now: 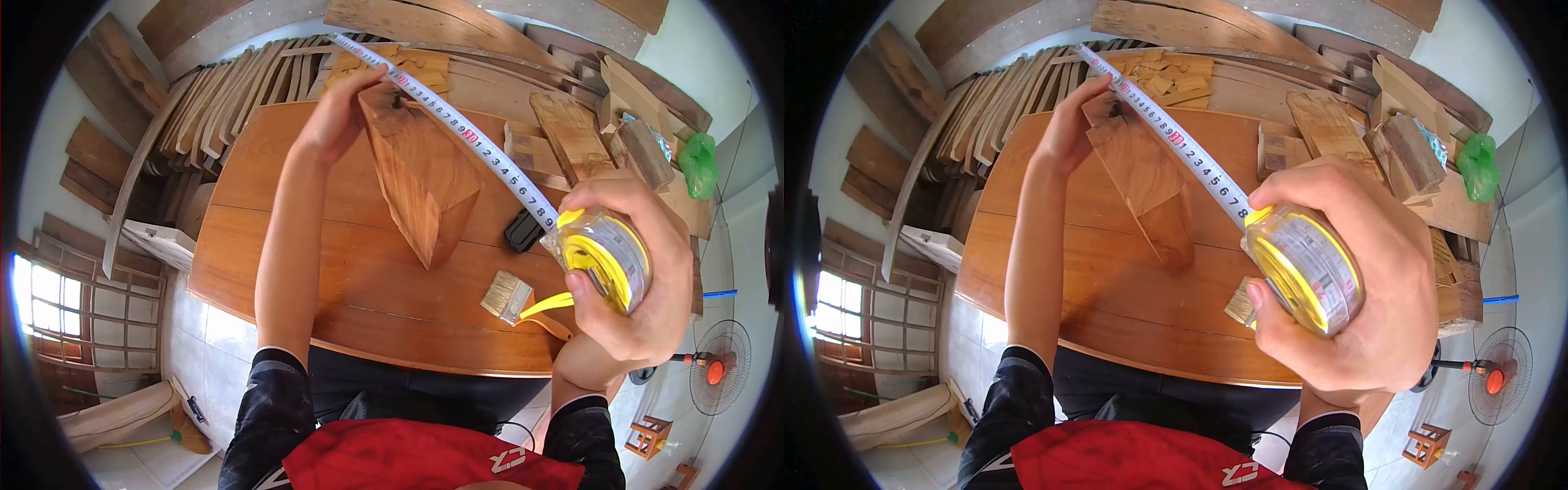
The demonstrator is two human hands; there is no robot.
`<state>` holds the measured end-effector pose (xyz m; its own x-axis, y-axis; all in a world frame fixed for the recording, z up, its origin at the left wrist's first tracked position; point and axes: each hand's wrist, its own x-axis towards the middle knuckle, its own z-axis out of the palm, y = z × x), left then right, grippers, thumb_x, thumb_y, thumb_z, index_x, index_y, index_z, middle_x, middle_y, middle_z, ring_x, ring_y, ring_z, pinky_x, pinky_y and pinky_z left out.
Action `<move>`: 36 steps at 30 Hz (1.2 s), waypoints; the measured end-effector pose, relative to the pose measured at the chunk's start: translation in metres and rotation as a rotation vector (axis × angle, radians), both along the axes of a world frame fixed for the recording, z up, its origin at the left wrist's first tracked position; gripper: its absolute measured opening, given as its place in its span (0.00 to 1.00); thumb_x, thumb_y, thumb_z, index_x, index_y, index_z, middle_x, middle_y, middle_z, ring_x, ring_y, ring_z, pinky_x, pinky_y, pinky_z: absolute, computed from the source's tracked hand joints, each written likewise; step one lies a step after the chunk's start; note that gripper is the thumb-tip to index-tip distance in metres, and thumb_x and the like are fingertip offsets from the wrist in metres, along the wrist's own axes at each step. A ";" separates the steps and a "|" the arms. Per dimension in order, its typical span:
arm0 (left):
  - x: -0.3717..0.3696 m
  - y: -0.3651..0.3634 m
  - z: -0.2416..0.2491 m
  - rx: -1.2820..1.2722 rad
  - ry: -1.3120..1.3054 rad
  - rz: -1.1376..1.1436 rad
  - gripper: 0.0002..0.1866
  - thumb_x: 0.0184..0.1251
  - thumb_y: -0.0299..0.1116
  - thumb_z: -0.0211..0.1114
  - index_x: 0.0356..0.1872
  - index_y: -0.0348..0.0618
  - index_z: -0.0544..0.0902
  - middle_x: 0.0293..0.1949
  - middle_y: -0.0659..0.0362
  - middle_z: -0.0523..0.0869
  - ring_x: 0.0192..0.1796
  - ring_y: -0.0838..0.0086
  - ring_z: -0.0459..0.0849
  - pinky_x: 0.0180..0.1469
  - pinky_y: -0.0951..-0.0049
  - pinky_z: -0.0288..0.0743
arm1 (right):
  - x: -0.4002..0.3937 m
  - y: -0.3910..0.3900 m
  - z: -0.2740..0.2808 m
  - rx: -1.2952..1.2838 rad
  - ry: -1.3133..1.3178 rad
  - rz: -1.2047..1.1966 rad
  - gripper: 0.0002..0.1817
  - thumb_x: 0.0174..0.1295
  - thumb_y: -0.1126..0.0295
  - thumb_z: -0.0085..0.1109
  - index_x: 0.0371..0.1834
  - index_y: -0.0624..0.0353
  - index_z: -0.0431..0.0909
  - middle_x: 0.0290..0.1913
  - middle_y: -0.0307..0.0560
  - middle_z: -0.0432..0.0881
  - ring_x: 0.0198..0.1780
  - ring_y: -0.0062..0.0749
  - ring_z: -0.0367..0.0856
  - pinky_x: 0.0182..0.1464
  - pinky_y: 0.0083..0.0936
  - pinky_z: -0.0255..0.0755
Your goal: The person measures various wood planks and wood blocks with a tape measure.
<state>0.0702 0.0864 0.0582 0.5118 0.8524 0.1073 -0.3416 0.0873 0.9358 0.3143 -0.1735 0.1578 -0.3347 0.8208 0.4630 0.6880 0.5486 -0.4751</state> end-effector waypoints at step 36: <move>-0.058 -0.019 0.039 0.523 0.413 -0.124 0.31 0.74 0.42 0.52 0.72 0.33 0.76 0.74 0.52 0.77 0.72 0.66 0.76 0.71 0.62 0.70 | -0.007 -0.015 -0.004 0.049 0.013 0.034 0.28 0.36 0.75 0.67 0.48 0.67 0.79 0.42 0.56 0.82 0.40 0.44 0.83 0.46 0.30 0.76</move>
